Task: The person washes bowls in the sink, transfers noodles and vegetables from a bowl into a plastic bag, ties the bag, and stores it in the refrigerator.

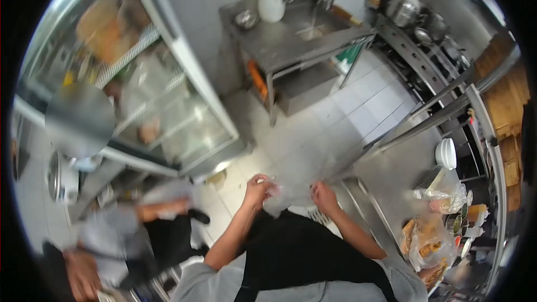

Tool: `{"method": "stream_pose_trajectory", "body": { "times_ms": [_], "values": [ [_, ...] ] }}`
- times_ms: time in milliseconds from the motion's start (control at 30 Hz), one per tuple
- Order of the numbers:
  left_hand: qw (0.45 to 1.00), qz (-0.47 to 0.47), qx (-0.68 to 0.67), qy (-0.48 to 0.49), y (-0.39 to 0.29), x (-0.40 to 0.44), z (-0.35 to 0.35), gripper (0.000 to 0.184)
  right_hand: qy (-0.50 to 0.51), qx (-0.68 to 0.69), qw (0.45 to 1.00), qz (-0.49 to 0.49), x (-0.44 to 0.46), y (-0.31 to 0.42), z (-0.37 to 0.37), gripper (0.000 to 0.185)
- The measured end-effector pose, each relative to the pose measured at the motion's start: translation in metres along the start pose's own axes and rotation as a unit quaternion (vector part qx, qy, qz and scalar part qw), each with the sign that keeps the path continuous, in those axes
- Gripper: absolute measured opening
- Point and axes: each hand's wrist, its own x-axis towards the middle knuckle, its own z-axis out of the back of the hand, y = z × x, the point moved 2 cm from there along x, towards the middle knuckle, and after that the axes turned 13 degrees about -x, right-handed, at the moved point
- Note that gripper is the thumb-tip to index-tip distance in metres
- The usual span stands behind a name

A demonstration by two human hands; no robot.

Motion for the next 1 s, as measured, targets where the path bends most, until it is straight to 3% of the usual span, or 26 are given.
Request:
{"method": "stream_pose_trajectory", "body": {
  "times_ms": [33, 100, 233, 300, 367, 433, 467, 500, 533, 567, 633, 667, 700, 800, 1000],
  "values": [
    [0.997, 0.013, -0.075, 0.019, -0.008, 0.017, -0.011, 0.022, 0.01, 0.02, 1.0, -0.021, 0.002, -0.005, -0.003, 0.016],
    [0.992, 0.023, -0.091, 0.083, -0.034, 0.038, -0.043, 0.02, 0.001, 0.043, 0.998, -0.045, 0.029, -0.014, 0.0, 0.019],
    [0.989, 0.055, -0.005, 0.136, -0.058, 0.075, -0.08, 0.011, -0.051, 0.18, 0.966, -0.176, 0.072, -0.052, 0.0, 0.018],
    [0.963, 0.042, 0.164, 0.211, -0.066, 0.093, -0.097, 0.003, -0.034, 0.425, 0.848, -0.314, 0.102, -0.069, 0.014, 0.015],
    [0.914, -0.051, 0.334, 0.225, -0.075, 0.107, -0.119, 0.014, 0.005, 0.448, 0.843, -0.298, 0.13, -0.079, 0.033, 0.022],
    [0.868, -0.092, 0.439, 0.212, -0.085, 0.135, -0.124, 0.017, 0.176, 0.485, 0.831, -0.209, 0.156, -0.066, 0.074, 0.037],
    [0.867, -0.096, 0.441, 0.21, -0.089, 0.148, -0.124, 0.017, 0.245, 0.467, 0.833, -0.168, 0.173, -0.08, 0.083, 0.047],
    [0.848, -0.155, 0.467, 0.194, -0.097, 0.161, -0.125, 0.019, 0.244, 0.468, 0.833, -0.163, 0.194, -0.093, 0.093, 0.047],
    [0.826, -0.212, 0.492, 0.175, -0.108, 0.171, -0.126, 0.022, 0.2, 0.543, 0.806, -0.124, 0.217, -0.102, 0.104, 0.044],
    [0.825, -0.213, 0.496, 0.167, -0.121, 0.178, -0.128, 0.022, 0.157, 0.615, 0.768, -0.083, 0.244, -0.106, 0.116, 0.041],
    [0.846, -0.174, 0.472, 0.176, -0.149, 0.189, -0.135, 0.029, 0.077, 0.558, 0.816, -0.132, 0.312, -0.118, 0.144, 0.031],
    [0.805, -0.17, 0.548, 0.153, -0.172, 0.185, -0.148, 0.023, 0.032, 0.539, 0.83, -0.14, 0.352, -0.12, 0.162, 0.027],
    [0.807, -0.178, 0.544, 0.148, -0.183, 0.193, -0.149, 0.023, -0.015, 0.52, 0.841, -0.149, 0.394, -0.116, 0.18, 0.024],
    [0.937, -0.099, 0.328, 0.073, -0.207, 0.205, -0.152, 0.012, -0.054, 0.512, 0.857, -0.032, 0.505, -0.064, 0.252, 0.024],
    [0.95, -0.184, 0.25, -0.017, -0.252, 0.223, -0.172, 0.014, -0.112, 0.439, 0.886, 0.1, 0.71, 0.039, 0.366, 0.026]
  ]
}}
